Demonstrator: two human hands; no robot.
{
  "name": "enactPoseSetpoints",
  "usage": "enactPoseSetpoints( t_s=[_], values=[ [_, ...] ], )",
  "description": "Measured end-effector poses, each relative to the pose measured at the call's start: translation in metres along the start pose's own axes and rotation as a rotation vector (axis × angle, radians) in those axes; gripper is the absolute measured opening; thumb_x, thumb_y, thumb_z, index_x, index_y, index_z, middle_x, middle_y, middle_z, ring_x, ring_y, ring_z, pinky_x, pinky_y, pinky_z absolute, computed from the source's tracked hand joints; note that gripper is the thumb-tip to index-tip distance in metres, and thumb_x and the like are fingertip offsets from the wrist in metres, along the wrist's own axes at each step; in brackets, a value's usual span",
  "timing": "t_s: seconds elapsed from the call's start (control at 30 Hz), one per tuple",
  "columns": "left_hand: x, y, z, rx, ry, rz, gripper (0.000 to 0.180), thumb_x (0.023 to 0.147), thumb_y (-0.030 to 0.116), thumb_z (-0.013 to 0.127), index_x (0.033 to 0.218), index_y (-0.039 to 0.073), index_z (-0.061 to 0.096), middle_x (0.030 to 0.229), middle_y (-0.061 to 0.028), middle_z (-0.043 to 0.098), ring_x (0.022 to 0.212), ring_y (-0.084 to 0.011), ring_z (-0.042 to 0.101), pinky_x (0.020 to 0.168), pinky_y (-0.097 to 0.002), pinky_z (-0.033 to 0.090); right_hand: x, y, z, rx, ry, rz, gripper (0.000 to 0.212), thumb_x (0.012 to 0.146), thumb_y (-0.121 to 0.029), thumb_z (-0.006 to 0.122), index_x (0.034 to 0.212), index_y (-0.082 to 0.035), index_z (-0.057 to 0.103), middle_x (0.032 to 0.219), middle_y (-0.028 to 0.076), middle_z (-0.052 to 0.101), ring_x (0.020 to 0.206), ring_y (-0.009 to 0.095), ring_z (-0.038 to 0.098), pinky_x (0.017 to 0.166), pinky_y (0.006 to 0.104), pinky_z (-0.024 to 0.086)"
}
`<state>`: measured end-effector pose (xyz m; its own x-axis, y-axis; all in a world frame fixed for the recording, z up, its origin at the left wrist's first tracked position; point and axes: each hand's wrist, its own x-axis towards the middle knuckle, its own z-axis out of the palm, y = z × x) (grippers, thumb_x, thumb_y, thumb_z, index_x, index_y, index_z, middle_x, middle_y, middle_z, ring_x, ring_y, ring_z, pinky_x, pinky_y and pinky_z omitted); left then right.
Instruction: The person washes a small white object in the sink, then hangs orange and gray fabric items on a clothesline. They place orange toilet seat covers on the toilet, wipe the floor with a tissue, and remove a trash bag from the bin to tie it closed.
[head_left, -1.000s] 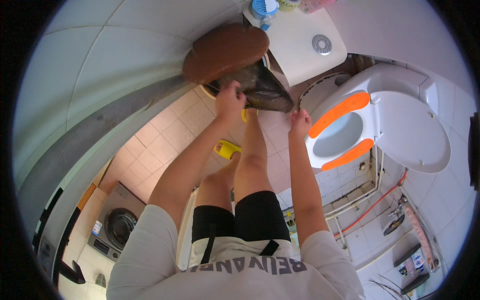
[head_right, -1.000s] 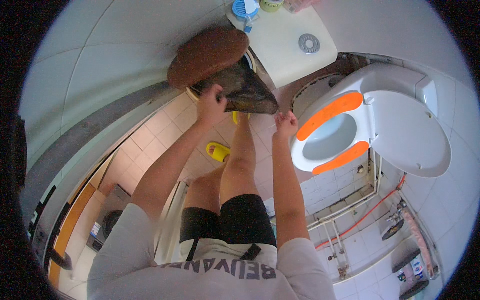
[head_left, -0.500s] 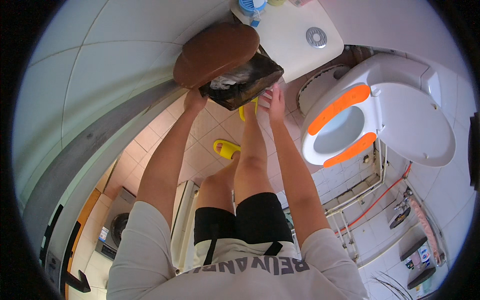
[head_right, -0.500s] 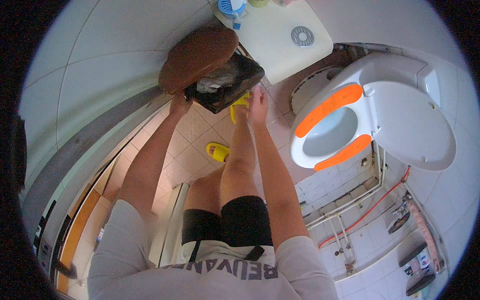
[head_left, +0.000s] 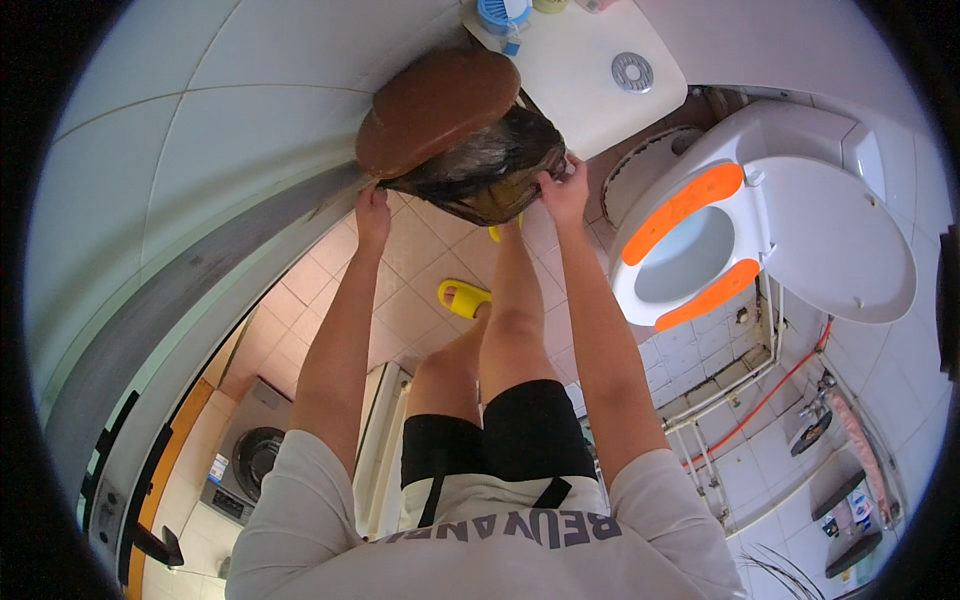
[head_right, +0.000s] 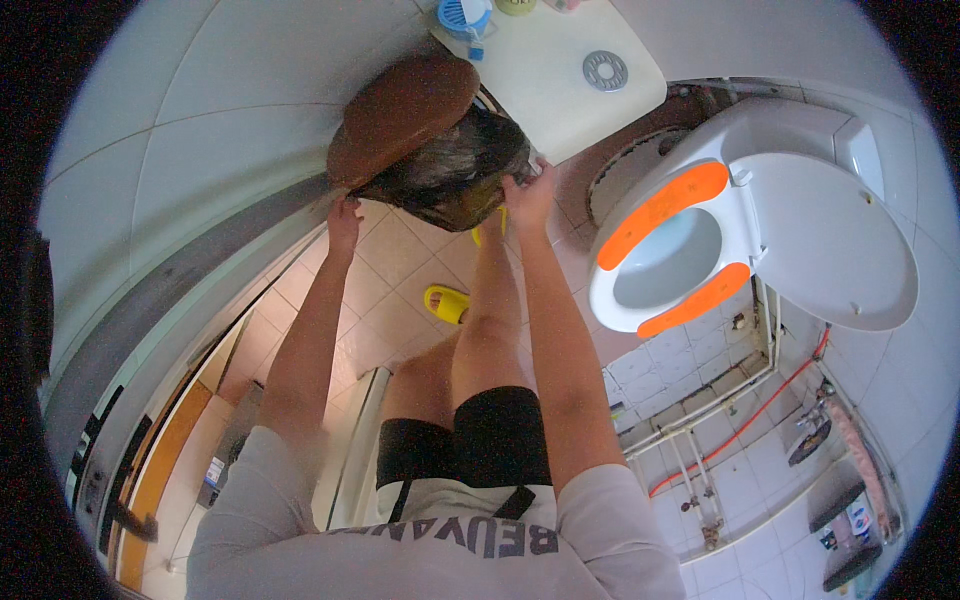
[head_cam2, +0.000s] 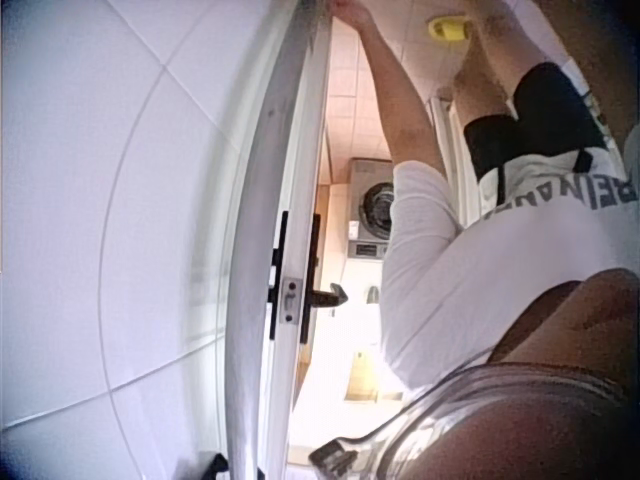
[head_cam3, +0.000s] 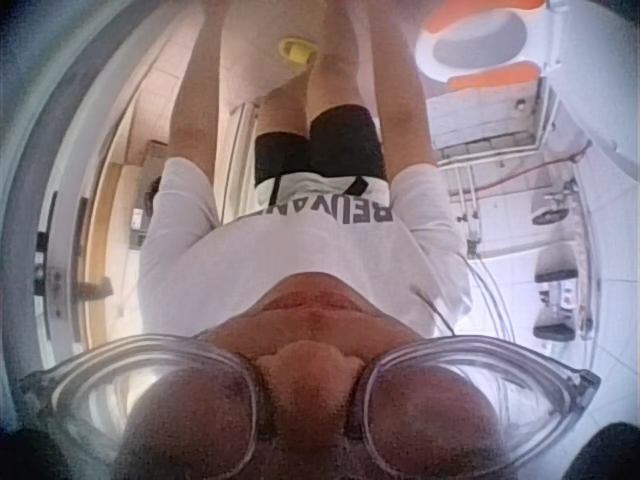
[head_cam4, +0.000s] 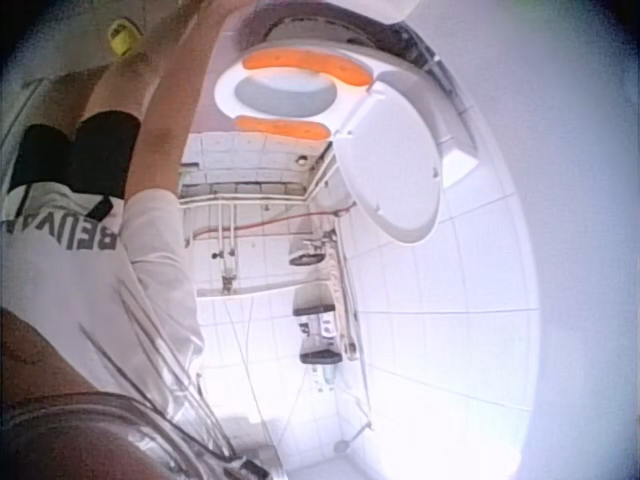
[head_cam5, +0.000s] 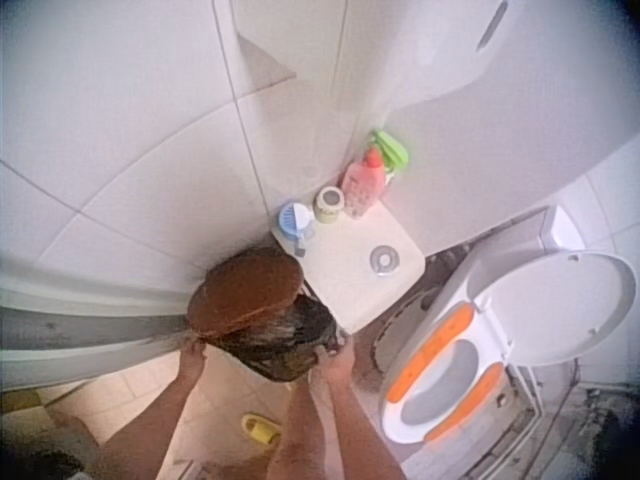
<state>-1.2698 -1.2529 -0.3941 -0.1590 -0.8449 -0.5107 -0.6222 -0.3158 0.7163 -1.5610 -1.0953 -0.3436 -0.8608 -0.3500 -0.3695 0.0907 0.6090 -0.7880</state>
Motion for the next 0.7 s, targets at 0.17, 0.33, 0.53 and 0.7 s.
enactPoseSetpoints(
  t_s=[0.17, 0.33, 0.53, 0.7],
  values=[
    [-0.009, 0.064, -0.004, -1.104, 0.059, -0.482, 0.024, 0.094, 0.02, 0.038, 0.094, 0.0, 0.052, 0.109, -0.0135, 0.053, 0.106, -0.0293, 0.052, 0.09, -0.0439, 0.047, 0.013, -0.006, -0.035, -0.049, 0.003, -0.128, 0.042, 0.072, 0.008, 0.055, 0.11, -0.008, 0.053, 0.08, 0.02, 0.064, 0.076, 0.032, 0.065, 0.067, 0.0359, 0.049],
    [-0.037, 0.077, -0.011, -0.712, 0.047, -0.304, 0.024, 0.093, 0.021, 0.038, 0.097, -0.001, 0.049, 0.101, -0.0114, 0.053, 0.106, -0.0296, 0.053, 0.09, -0.045, 0.048, 0.006, 0.007, -0.045, -0.307, -0.16, -0.611, 0.03, 0.072, 0.004, 0.05, 0.095, -0.006, 0.066, 0.085, 0.016, 0.065, 0.072, 0.033, 0.063, 0.068, 0.0361, 0.05],
    [-0.072, 0.08, -0.027, -0.89, 0.195, -0.448, 0.024, 0.095, 0.026, 0.039, 0.095, 0.003, 0.044, 0.097, -0.01, 0.047, 0.108, -0.0315, 0.05, 0.094, -0.0523, 0.046, -0.017, 0.02, -0.052, 0.027, -0.063, -0.336, 0.026, 0.076, 0.004, 0.049, 0.093, -0.002, 0.067, 0.08, 0.012, 0.066, 0.066, 0.021, 0.063, 0.064, 0.0293, 0.05],
    [-0.106, 0.092, -0.032, -0.543, 0.191, -0.185, 0.025, 0.094, 0.022, 0.038, 0.105, 0.001, 0.048, 0.116, -0.0122, 0.049, 0.113, -0.0277, 0.048, 0.089, -0.0418, 0.046, -0.042, 0.014, -0.052, 0.558, 0.198, -0.054, 0.019, 0.083, 0.003, 0.048, 0.089, 0.004, 0.066, 0.073, 0.003, 0.062, 0.067, 0.008, 0.055, 0.061, 0.0222, 0.046]
  ],
)
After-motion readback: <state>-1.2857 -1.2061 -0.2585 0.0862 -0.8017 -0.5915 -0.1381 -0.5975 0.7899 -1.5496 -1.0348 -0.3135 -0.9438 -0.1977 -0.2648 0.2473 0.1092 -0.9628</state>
